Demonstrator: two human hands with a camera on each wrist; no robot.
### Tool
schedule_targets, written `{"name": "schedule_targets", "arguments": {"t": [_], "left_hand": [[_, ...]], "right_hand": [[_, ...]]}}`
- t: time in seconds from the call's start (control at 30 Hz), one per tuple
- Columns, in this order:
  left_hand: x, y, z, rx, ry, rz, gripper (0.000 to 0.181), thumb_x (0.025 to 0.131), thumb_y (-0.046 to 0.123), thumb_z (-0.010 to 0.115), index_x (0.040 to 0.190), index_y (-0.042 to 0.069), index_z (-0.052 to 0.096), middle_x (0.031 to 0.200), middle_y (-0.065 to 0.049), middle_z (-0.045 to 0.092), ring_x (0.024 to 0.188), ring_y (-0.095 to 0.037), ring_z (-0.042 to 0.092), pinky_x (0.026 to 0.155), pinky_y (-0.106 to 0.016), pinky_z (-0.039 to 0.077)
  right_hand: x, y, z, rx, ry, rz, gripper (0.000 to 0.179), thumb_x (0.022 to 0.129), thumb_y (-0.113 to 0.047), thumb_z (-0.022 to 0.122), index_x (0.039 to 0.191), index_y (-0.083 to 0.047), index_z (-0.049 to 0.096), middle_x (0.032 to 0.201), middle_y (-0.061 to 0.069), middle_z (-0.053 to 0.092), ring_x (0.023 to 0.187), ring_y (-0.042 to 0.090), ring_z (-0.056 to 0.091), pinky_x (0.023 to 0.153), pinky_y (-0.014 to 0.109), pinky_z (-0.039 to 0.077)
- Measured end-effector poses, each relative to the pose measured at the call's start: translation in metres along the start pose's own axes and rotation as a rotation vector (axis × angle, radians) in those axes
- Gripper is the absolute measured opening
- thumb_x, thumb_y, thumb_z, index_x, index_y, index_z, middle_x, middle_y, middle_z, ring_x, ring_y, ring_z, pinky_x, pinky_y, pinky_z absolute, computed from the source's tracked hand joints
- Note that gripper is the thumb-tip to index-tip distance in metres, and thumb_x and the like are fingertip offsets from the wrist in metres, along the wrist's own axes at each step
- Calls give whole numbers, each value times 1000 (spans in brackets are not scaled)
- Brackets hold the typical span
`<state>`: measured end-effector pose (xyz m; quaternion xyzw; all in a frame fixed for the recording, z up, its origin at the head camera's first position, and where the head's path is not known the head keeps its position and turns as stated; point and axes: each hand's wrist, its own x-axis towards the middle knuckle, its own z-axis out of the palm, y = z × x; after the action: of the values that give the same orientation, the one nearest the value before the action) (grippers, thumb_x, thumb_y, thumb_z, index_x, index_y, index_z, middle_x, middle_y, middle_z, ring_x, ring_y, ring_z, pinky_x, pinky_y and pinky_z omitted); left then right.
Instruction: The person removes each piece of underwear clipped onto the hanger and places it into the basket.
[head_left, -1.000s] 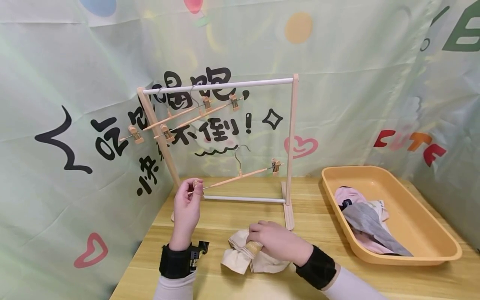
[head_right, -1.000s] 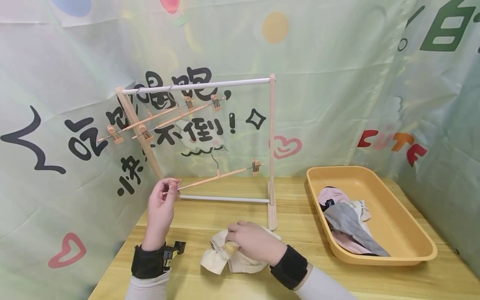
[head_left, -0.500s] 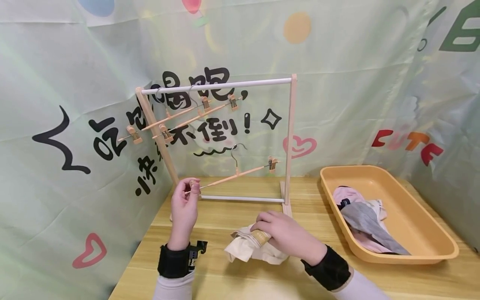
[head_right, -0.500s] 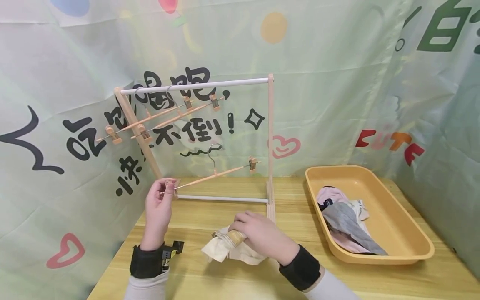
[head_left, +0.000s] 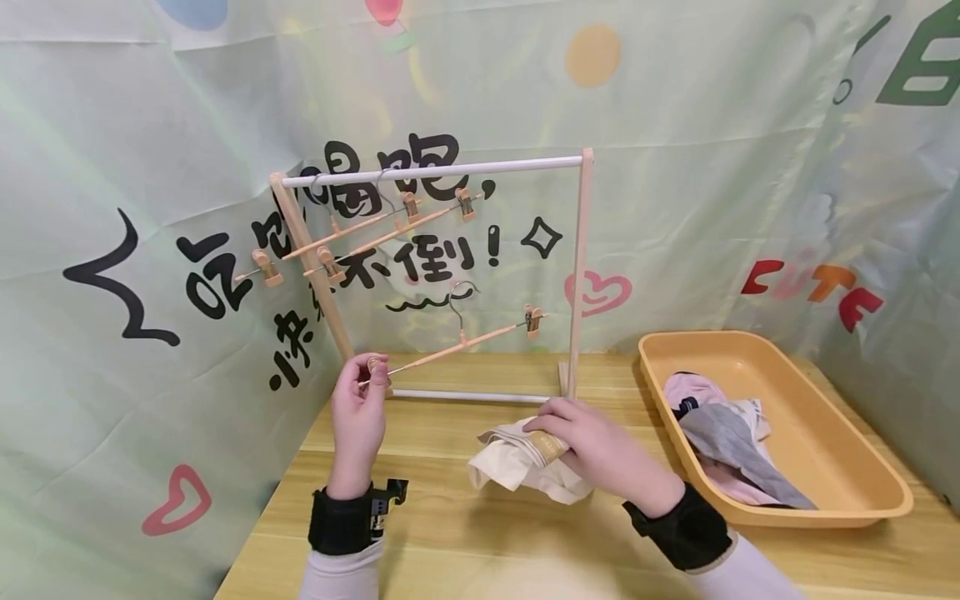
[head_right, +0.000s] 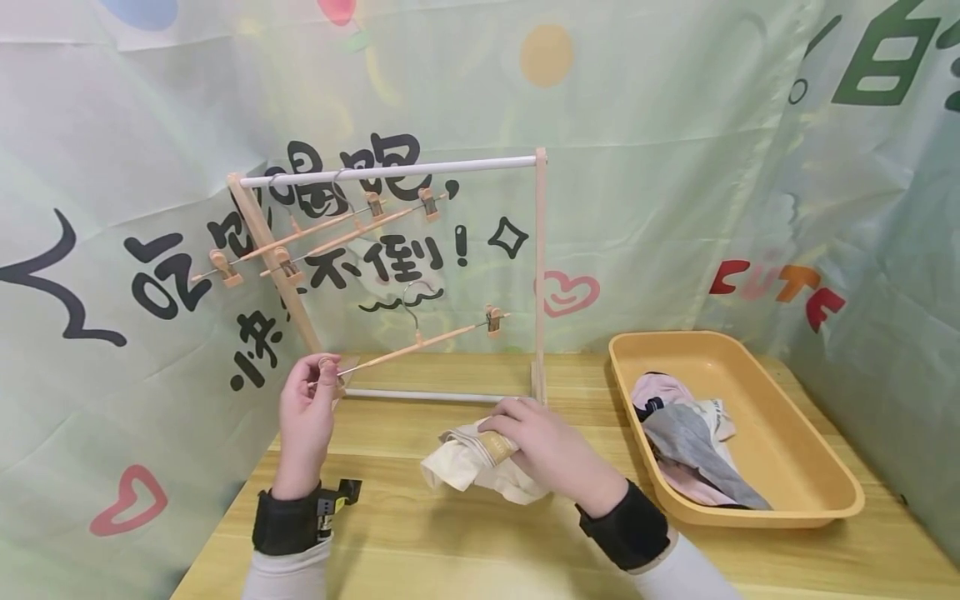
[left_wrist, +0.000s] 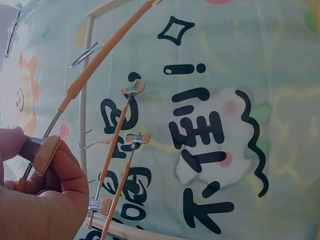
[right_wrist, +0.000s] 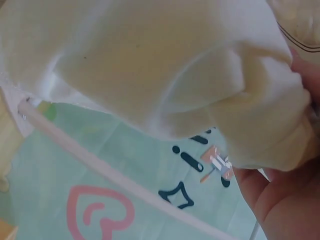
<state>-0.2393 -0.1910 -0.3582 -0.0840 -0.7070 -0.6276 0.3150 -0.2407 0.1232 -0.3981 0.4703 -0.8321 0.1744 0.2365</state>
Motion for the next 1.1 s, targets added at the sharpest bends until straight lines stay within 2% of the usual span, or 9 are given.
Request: {"name": "schedule_targets", "arguments": {"t": [0.2, 0.33, 0.5, 0.77, 0.97, 1.1], "left_hand": [[0, 0, 1, 4, 10, 5, 31, 96, 21, 53, 107, -8, 56, 88, -15, 52, 78, -24, 51, 65, -19, 45], [0, -1, 2, 8, 12, 12, 29, 97, 21, 53, 106, -5, 57, 88, -16, 51, 75, -19, 50, 64, -20, 44], [0, -2, 2, 8, 15, 10, 28, 96, 22, 53, 106, -4, 57, 89, -17, 52, 73, -17, 49, 62, -19, 43], [0, -3, 2, 20, 22, 9, 28, 96, 23, 53, 107, -2, 58, 87, -8, 51, 70, -16, 48, 60, -20, 43], [0, -4, 3, 5, 20, 16, 30, 97, 21, 53, 107, -7, 56, 88, -12, 52, 73, -16, 50, 61, -19, 44], [0, -4, 3, 4, 20, 12, 31, 97, 21, 53, 108, -8, 56, 88, -15, 52, 73, -16, 49, 61, -17, 43]], "right_hand": [[-4, 10, -17, -40, 52, 14, 51, 68, 15, 65, 111, -13, 65, 104, 0, 58, 93, 15, 56, 73, 35, 54], [-7, 15, -30, -72, 82, 31, 53, 68, 15, 62, 113, -14, 65, 107, 2, 60, 96, 17, 56, 70, 36, 53], [-12, 24, -46, -109, 112, 70, 57, 66, 14, 57, 115, -15, 65, 107, 1, 60, 99, 19, 55, 75, 39, 52], [-26, 42, -71, -171, 186, 146, 58, 65, 14, 53, 116, -10, 65, 104, 6, 58, 93, 20, 52, 63, 36, 45], [-37, 58, -90, -201, 246, 221, 56, 65, 14, 50, 114, -7, 65, 102, 9, 58, 94, 24, 52, 69, 40, 44], [-45, 66, -102, -223, 287, 241, 54, 66, 14, 48, 113, -6, 66, 99, 11, 60, 91, 26, 54, 67, 40, 42]]}}
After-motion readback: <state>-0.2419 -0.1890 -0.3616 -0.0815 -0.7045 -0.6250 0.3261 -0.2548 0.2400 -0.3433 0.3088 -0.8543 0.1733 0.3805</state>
